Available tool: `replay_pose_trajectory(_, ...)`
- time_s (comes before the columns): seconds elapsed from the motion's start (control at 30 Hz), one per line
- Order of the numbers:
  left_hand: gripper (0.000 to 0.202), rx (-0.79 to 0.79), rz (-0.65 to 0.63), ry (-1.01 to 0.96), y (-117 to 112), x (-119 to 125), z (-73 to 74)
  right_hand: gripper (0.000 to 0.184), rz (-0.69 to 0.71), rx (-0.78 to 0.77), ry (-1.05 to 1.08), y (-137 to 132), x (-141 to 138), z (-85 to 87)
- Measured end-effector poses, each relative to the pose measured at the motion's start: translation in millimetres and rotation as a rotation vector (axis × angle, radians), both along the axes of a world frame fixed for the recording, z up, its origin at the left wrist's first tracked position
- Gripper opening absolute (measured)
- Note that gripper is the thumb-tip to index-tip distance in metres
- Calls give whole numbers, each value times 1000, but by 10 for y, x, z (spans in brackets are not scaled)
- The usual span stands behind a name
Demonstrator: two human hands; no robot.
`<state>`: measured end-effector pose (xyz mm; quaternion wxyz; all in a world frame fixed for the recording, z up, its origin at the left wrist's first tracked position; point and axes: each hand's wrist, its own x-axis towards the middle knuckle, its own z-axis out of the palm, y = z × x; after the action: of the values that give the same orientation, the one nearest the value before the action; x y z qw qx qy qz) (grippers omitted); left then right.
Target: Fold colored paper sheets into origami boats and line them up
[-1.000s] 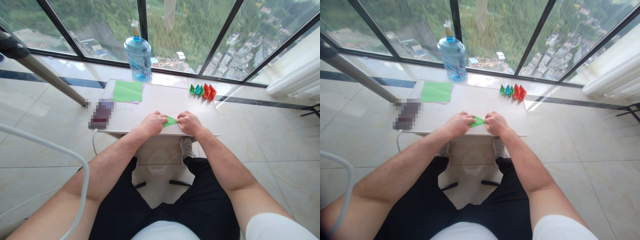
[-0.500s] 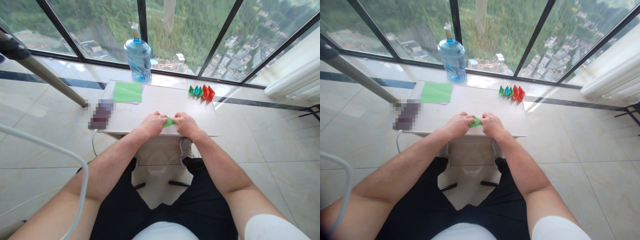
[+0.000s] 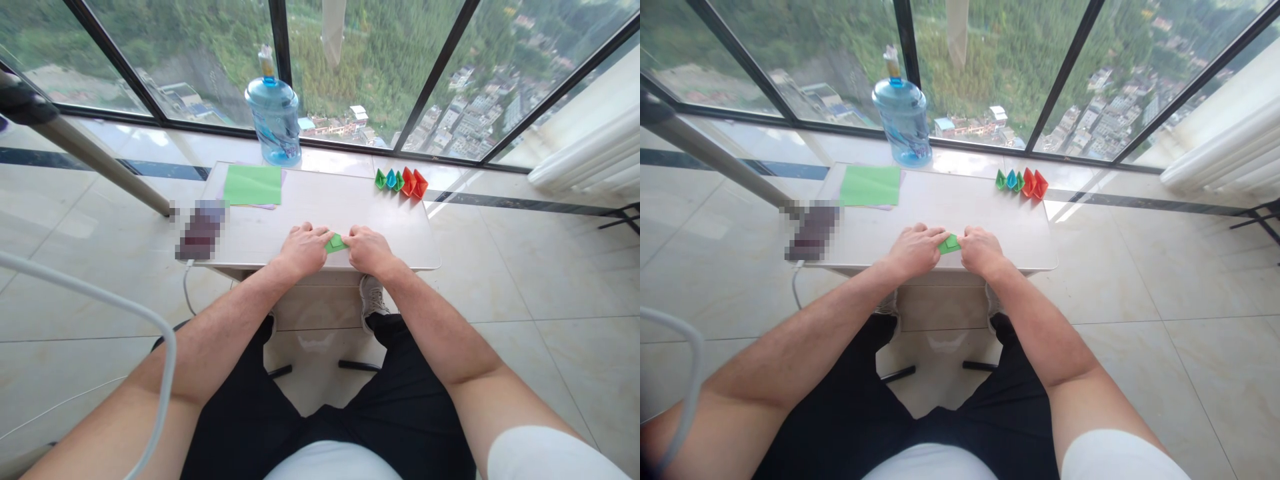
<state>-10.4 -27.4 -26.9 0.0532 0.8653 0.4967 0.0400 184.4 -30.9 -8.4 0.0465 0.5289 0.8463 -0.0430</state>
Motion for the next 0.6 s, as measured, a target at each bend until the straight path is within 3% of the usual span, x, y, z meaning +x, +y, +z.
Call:
replay_pose_trajectory(0.23, 44, 32, 110, 52, 13, 17, 42, 33, -135, 152, 89, -3, -29, -68)
replay_pose_trajectory(0.37, 34, 45, 178, 56, 68, -26, 79, 33, 87, 100, 244, -84, -104, -73)
replay_pose_trajectory(0.47, 28, 38, 206, 78, 97, -91, 89, 54, 252, 18, 263, -155, -169, -73)
replay_pose_trajectory(0.53, 26, 46, 205, 91, 114, -138, 88, 69, 294, -9, 242, -180, -194, -86)
replay_pose_trajectory(0.6, 28, 75, 176, 76, 138, -182, 74, 70, 288, -11, 217, -175, -200, -104)
